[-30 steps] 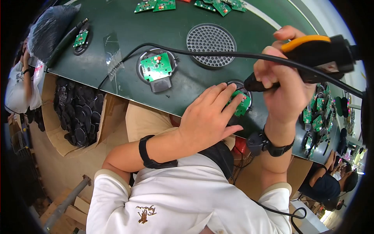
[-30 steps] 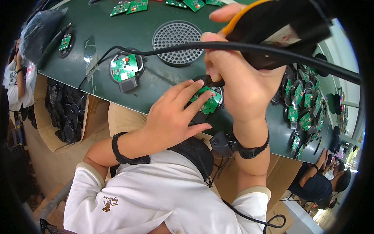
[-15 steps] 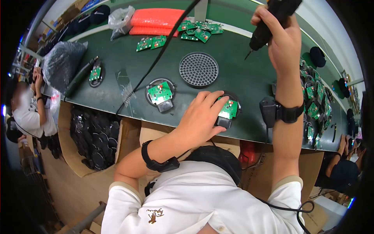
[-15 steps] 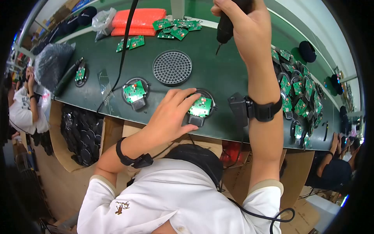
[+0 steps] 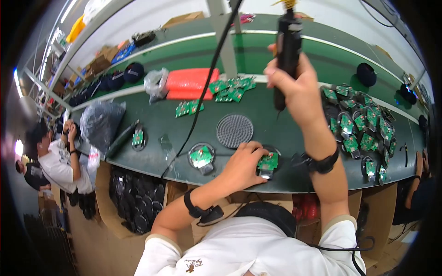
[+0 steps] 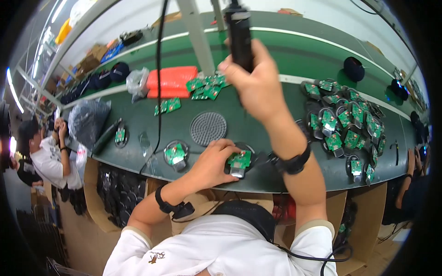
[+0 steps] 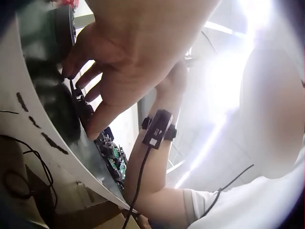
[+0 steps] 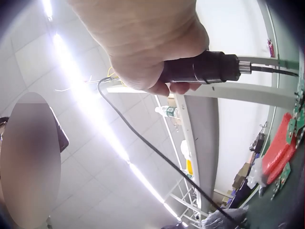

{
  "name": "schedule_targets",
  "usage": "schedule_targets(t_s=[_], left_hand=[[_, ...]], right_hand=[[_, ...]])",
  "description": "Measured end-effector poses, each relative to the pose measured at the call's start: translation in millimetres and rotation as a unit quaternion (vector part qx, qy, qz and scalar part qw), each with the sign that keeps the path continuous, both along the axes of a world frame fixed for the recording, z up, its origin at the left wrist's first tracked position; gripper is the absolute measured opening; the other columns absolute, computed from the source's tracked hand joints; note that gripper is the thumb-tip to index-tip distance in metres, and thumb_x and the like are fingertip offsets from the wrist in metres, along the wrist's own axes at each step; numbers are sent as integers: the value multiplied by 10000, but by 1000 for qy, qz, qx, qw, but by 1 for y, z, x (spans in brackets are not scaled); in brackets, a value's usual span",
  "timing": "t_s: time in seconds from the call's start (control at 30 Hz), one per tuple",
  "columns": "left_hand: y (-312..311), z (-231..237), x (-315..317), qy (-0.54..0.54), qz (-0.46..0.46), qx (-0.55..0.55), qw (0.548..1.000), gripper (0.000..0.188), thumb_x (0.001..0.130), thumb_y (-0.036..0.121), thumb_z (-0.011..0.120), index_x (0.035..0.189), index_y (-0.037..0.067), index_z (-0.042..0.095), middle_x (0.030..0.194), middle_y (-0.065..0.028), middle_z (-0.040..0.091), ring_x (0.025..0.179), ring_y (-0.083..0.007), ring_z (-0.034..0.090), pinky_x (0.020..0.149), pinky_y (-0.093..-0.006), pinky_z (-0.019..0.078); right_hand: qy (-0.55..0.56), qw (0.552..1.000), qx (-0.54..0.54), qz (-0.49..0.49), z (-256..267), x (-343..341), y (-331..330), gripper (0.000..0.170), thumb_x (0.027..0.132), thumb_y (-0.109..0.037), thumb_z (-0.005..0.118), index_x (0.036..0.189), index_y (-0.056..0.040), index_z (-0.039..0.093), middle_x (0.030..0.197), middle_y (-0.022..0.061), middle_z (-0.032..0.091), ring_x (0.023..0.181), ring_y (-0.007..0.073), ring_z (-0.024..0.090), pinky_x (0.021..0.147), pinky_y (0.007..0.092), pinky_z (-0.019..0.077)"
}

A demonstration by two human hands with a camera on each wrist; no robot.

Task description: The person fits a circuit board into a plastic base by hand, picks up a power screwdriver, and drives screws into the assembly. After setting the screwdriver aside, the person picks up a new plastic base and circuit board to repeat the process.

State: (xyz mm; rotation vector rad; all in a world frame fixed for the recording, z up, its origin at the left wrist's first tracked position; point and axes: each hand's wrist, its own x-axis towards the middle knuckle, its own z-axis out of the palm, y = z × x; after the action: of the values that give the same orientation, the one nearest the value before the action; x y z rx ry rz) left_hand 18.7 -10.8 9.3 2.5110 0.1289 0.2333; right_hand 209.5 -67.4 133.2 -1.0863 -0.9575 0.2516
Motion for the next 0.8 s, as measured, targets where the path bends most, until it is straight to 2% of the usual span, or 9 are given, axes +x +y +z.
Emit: schedule_targets(t_s=[0.13,0.23,0.27,0.33,0.4,0.47,0.53,0.6,0.8], left_hand=[[4,1,24,-25,-1,5,1000,834,646,111,896,1407,57,558,1324,-152,573,1219,-394,547,1050,-462,496],[9,-2,53,55,-49,67,995,922,636,161,914,1456,40,508,1351,-185,552,1253,-390,525,1066,-467,488],[11,-9,64,94,-74,97,988,941,633,184,919,1464,32,501,1369,-196,542,1265,-389,517,1077,-466,482],[12,-15,82,70,-77,110,988,972,648,226,910,1493,35,470,1399,-229,539,1270,-408,518,1097,-475,463],[17,-6,109,-101,-80,-46,991,963,680,213,877,1522,44,441,1432,-239,537,1278,-439,516,1106,-493,450],[28,2,148,-121,-87,15,989,828,740,221,823,1484,48,504,1457,-253,526,1298,-444,514,1093,-530,448],[31,4,169,-120,-47,13,992,793,751,224,815,1465,46,520,1451,-250,531,1296,-439,518,1090,-527,450],[28,7,223,-121,-1,12,993,723,773,229,798,1427,42,551,1439,-244,540,1292,-429,527,1084,-522,454],[26,13,305,-114,108,2,988,529,839,245,747,1312,32,646,1404,-227,567,1281,-401,552,1065,-508,467]], right_hand=[[48,997,-16,63,9,-31,-15,359,918,-92,769,1219,-37,582,909,-17,617,808,59,570,699,252,487],[52,994,-6,100,9,-32,-22,366,917,-90,765,1225,-23,581,905,-16,607,813,64,562,722,258,489],[35,994,-15,99,11,-31,-24,437,917,-48,749,1313,-18,566,913,-9,623,805,68,583,712,248,488],[21,994,-27,102,18,-25,-32,517,917,-6,732,1401,-12,552,921,-2,640,797,72,603,702,239,487],[3,994,-57,90,26,-17,-42,507,914,-13,740,1389,-1,563,923,-4,639,797,66,598,705,234,484],[-25,995,-56,75,31,-6,-50,495,902,-21,757,1367,10,589,934,2,645,783,69,595,712,231,488],[-54,995,-72,48,35,5,-59,505,903,-25,757,1379,12,592,950,17,654,795,79,603,718,238,492],[-23,997,-65,46,37,13,-62,318,877,-61,793,1151,-14,639,926,-3,649,862,83,587,801,263,493],[-37,997,-70,-14,31,34,-48,474,900,-90,834,1311,-12,613,973,12,668,892,90,620,800,251,509]])
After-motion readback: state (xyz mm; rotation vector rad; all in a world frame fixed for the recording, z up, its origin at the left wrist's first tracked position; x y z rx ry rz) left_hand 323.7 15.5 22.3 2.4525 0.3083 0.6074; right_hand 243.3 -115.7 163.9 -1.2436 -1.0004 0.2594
